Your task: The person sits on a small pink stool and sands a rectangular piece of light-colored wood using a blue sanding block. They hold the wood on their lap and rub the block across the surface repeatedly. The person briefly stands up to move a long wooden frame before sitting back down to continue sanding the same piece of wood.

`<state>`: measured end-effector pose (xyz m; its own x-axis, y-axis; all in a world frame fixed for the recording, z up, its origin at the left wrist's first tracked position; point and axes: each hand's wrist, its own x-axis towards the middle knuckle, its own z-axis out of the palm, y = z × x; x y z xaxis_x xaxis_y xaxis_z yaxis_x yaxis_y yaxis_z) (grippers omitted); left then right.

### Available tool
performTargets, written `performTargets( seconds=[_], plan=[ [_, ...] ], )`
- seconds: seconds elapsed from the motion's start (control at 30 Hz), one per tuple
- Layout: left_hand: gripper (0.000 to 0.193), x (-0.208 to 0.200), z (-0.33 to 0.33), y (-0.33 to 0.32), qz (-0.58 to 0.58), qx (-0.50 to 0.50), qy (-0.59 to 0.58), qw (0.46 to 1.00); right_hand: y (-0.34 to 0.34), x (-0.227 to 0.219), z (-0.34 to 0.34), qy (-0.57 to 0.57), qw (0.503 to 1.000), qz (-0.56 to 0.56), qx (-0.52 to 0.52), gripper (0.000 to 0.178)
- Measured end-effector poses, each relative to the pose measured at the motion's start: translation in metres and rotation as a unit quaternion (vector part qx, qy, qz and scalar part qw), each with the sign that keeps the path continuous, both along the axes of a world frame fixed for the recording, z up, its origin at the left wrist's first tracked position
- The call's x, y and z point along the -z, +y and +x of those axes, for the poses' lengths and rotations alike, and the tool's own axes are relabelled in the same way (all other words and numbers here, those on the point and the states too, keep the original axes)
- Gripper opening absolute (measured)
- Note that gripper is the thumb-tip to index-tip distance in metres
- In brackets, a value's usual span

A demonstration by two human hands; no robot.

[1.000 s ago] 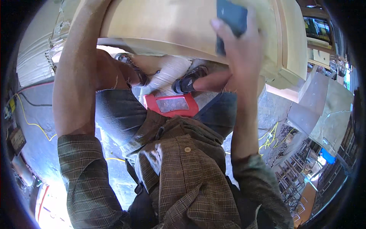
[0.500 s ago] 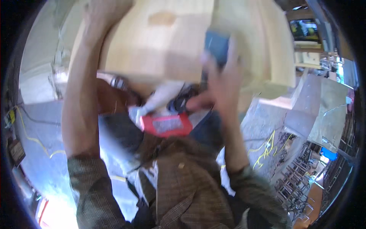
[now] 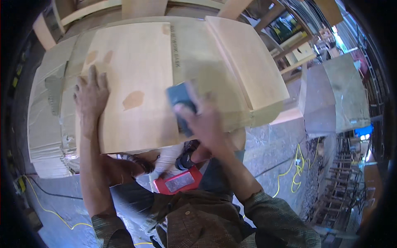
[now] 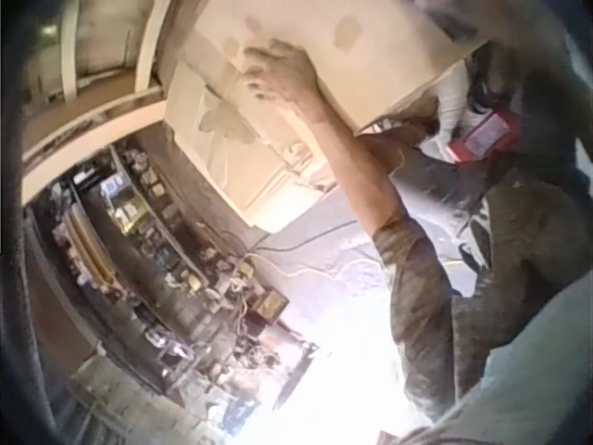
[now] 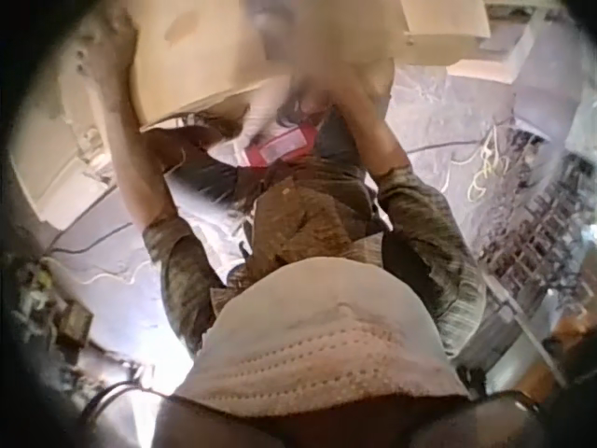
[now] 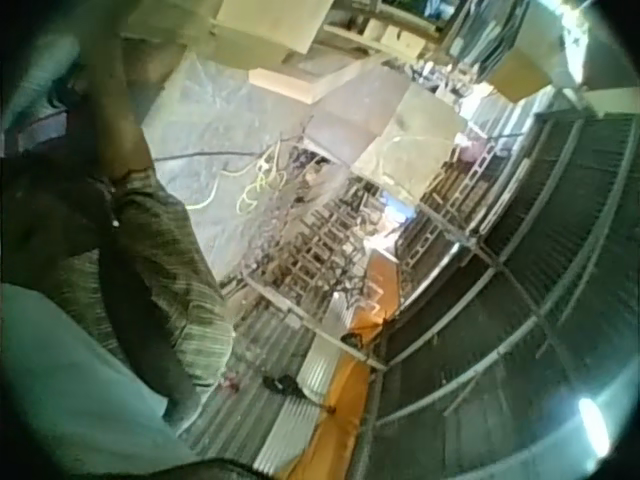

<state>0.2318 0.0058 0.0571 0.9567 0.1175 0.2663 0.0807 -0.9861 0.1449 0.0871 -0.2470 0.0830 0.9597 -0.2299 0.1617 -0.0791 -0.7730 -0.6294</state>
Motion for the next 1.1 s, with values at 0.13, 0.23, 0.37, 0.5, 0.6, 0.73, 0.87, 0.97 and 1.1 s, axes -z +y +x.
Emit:
performTargets(
  seconds=[0.13, 0.23, 0.37, 0.5, 0.6, 0.73, 0.87, 0.97, 1.1],
  plan=[
    [0.056, 0.01, 0.005, 0.0, -0.006, 0.004, 0.022, 1.0, 0.006, 0.013, 0.012, 0.009, 0.997, -0.079, -0.017, 0.053],
    [0.056, 0.042, 0.025, 0.031, 0.094, 0.02, 0.038, 0.995, 0.011, -0.003, 0.009, 0.081, 0.996, -0.031, -0.022, 0.047],
    [0.057, 0.036, 0.026, 0.031, 0.144, 0.045, 0.046, 0.987, 0.024, 0.003, -0.044, 0.014, 0.997, -0.065, -0.046, 0.044],
    [0.056, 0.024, 0.018, 0.022, 0.259, 0.092, 0.054, 0.96, 0.015, 0.021, 0.016, -0.085, 0.991, -0.09, -0.059, 0.04],
    [0.052, 0.042, 0.028, 0.034, 0.282, 0.106, -0.005, 0.954, 0.015, 0.025, 0.031, -0.083, 0.99, -0.111, -0.027, 0.04],
    [0.048, 0.052, 0.033, 0.049, 0.329, 0.121, -0.06, 0.935, 0.033, -0.003, -0.041, 0.063, 0.996, -0.054, -0.038, 0.041],
    [0.044, 0.064, 0.049, 0.063, 0.344, 0.151, -0.099, 0.921, 0.024, 0.012, -0.015, -0.06, 0.993, -0.085, -0.063, 0.037],
    [0.045, 0.075, 0.057, 0.062, 0.304, 0.154, -0.1, 0.935, 0.016, 0.019, 0.042, -0.047, 0.991, -0.126, -0.018, 0.033],
    [0.046, 0.072, 0.051, 0.065, 0.297, 0.123, -0.086, 0.943, 0.034, 0.014, -0.011, -0.03, 0.996, -0.085, -0.012, 0.034]
  ],
)
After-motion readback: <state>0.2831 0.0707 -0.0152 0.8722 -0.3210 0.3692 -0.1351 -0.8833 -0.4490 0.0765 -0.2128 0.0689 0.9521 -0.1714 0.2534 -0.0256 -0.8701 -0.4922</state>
